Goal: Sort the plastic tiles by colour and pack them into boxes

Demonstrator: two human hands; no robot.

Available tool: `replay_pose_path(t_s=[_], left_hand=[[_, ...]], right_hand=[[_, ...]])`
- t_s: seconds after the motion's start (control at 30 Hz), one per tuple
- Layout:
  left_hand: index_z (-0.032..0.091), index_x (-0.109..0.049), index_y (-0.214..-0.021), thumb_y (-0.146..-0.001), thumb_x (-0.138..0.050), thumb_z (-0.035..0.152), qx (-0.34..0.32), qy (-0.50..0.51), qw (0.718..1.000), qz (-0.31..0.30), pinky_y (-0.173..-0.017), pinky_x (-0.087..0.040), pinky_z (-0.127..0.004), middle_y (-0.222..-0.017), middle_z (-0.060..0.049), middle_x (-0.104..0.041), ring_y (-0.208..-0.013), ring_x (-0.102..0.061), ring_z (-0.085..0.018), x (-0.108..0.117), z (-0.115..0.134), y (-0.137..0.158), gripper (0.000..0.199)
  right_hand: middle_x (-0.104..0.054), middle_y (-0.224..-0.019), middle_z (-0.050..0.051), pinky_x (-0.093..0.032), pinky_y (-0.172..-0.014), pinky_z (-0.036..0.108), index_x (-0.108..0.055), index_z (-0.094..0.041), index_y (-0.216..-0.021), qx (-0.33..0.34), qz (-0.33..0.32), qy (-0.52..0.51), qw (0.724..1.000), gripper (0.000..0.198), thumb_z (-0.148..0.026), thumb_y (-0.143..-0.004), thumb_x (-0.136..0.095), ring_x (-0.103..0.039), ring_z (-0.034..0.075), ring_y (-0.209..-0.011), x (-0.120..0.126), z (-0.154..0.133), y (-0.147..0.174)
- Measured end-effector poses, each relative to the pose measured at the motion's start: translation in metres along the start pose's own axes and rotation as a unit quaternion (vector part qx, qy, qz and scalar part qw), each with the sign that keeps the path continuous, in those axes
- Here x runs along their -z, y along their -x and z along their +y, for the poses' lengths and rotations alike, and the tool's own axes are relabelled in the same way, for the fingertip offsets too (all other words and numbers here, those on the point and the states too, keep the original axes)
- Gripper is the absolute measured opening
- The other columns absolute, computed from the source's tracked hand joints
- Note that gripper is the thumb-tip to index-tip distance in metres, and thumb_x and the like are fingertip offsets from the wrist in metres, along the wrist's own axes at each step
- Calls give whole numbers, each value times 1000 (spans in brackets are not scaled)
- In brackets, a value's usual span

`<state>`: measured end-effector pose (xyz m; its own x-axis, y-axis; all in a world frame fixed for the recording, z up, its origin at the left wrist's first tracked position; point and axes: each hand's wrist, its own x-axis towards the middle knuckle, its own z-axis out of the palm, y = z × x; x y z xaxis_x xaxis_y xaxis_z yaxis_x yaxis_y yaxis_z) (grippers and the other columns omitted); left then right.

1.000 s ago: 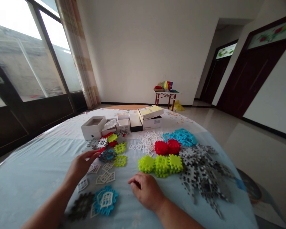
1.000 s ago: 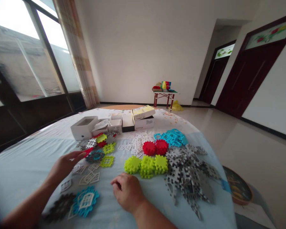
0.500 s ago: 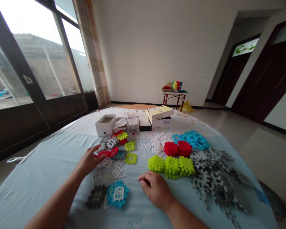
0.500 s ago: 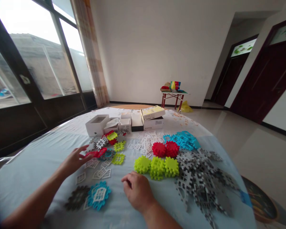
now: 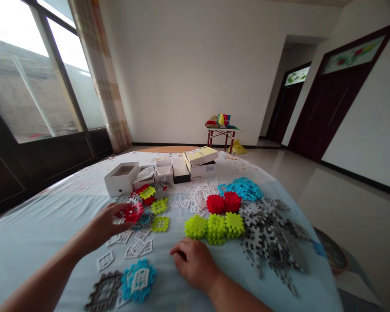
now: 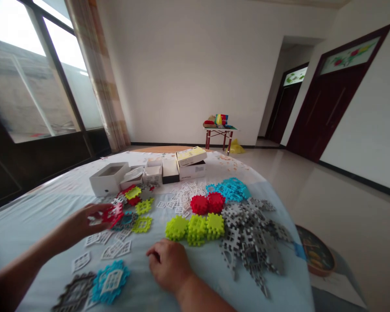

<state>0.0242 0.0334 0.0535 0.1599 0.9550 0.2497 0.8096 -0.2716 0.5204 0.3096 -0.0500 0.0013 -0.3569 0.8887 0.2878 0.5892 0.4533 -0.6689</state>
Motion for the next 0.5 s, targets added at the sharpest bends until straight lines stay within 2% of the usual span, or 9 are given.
replay_pose_path(t_s=[0.1, 0.17, 0.23, 0.3, 0.37, 0.5], left_hand=[[23, -59, -111, -61, -67, 50, -75, 31, 996, -33, -80, -46, -34, -104, -7, -61, -89, -57, -23, -18, 65, -16, 58], [24, -57, -113, -62, -68, 47, -128, 50, 988, -64, -80, -46, -34, -102, -6, -60, -87, -57, -21, -39, 105, -30, 57], [23, -59, -111, -60, -71, 45, -152, 60, 983, -85, -79, -47, -33, -98, -7, -59, -83, -58, -20, -63, 137, -47, 57], [19, -60, -110, -58, -72, 44, -169, 71, 976, -118, -73, -48, -32, -97, -9, -59, -79, -59, -19, -86, 161, -65, 59], [18, -61, -110, -58, -73, 45, -176, 62, 975, -123, -70, -48, -32, -98, -10, -59, -77, -59, -20, -107, 177, -81, 60], [17, -61, -111, -53, -77, 42, -180, 52, 975, -118, -71, -48, -35, -97, -13, -60, -78, -60, -23, -134, 195, -103, 66]], right_hand=[[-68, -79, 2, -43, -68, 20, -68, -21, -87, 0, 0, 21, 1000, 21, -18, -78, -49, -61, 14, -73, 0, 1, -1], [-68, -79, 2, -43, -69, 21, -68, -21, -87, 2, 2, 27, 1000, 21, -19, -78, -49, -62, 14, -74, 0, 1, 0], [-68, -81, 2, -43, -70, 21, -68, -21, -89, 7, 3, 22, 1000, 22, -18, -79, -48, -62, 14, -76, 0, 1, 0], [-68, -82, 2, -43, -71, 20, -68, -21, -89, 11, 3, 17, 1000, 23, -18, -79, -48, -62, 14, -77, 1, 1, 0], [-68, -82, 2, -43, -71, 20, -68, -22, -89, 10, 2, 17, 1000, 23, -18, -79, -47, -63, 14, -77, 1, 1, 0], [-69, -83, 2, -43, -69, 20, -68, -22, -87, -5, -6, 28, 1000, 22, -19, -79, -47, -63, 14, -75, 2, 0, 0]])
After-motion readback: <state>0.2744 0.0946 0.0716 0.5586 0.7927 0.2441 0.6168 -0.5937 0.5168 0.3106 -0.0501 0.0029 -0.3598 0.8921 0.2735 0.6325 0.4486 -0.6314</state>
